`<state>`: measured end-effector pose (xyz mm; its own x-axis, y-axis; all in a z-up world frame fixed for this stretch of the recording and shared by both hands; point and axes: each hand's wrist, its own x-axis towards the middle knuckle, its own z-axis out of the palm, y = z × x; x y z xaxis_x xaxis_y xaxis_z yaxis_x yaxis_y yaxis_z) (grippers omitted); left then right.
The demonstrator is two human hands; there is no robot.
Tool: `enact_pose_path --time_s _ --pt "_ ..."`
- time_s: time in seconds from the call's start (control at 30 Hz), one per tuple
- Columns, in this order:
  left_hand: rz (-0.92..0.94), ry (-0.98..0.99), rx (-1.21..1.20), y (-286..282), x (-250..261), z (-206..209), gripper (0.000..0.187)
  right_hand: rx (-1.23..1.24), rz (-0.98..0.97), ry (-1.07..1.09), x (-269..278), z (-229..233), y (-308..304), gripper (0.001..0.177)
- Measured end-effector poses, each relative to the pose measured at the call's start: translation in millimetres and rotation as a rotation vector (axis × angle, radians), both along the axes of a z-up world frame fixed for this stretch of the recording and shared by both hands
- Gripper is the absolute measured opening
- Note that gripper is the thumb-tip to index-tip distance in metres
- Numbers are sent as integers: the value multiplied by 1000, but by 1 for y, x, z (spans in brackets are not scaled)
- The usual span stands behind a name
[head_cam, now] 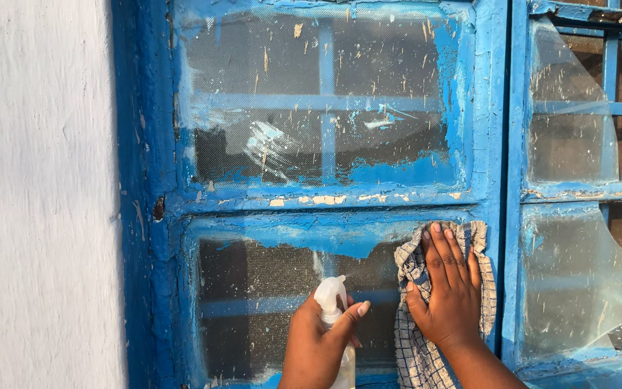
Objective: The person cleans a blue window frame and its glass panes using a spray bottle and a cloth, wiping across different sections of the glass.
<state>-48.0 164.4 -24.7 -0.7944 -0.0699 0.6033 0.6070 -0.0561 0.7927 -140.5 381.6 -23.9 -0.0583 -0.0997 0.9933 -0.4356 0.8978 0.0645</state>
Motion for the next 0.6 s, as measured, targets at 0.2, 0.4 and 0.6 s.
enact_pose_path --time_s 0.2,0.4,0.6 --pt "127 -269 -57 -7 -20 -32 35 4 6 15 0 1 0 82" --pt "215 -181 -306 -20 -60 -84 43 10 9 14 -1 -2 1 81" --pt "237 -273 -25 -29 -35 -58 41 14 4 24 -2 -1 1 80"
